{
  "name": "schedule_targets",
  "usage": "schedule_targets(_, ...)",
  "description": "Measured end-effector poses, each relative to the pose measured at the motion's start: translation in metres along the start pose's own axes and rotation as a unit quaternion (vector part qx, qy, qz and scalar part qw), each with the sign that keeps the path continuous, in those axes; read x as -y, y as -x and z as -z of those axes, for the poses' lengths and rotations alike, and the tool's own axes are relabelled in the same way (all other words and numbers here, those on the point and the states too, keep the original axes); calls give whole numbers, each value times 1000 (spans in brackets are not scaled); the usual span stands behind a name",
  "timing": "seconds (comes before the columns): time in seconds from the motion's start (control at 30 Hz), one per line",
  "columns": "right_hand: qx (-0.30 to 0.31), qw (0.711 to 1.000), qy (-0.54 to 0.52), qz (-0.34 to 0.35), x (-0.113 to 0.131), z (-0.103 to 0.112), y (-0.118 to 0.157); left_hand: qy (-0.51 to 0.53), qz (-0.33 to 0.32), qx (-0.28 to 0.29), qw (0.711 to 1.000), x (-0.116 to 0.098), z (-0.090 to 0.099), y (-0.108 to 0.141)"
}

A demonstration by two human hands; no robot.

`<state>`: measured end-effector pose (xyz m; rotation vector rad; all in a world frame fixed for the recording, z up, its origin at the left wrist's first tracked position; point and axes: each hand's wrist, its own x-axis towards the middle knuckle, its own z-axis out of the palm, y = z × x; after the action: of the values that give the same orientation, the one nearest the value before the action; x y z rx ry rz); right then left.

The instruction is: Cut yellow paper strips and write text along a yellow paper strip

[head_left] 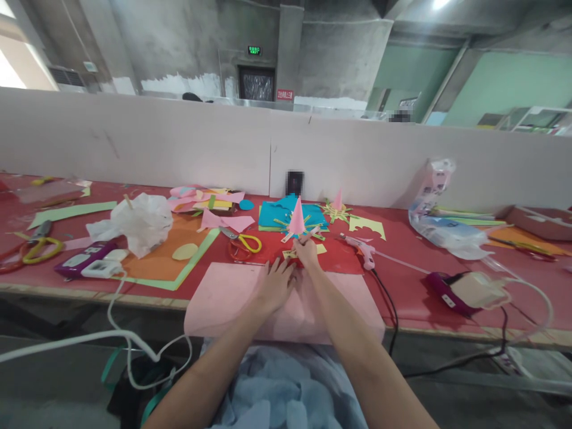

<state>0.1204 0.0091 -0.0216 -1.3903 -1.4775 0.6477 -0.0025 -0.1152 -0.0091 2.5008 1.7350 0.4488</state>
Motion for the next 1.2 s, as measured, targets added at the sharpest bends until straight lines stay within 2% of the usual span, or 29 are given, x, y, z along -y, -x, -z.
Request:
schedule_targets(0.87, -11, 1000, 21, 8, -3, 0, -1, -8, -6, -9, 1000, 3, -6, -1)
schedule_targets(1.2, -7, 1000, -19, -4, -3, 1, -1, 0, -1, -5, 1000, 2, -5, -1)
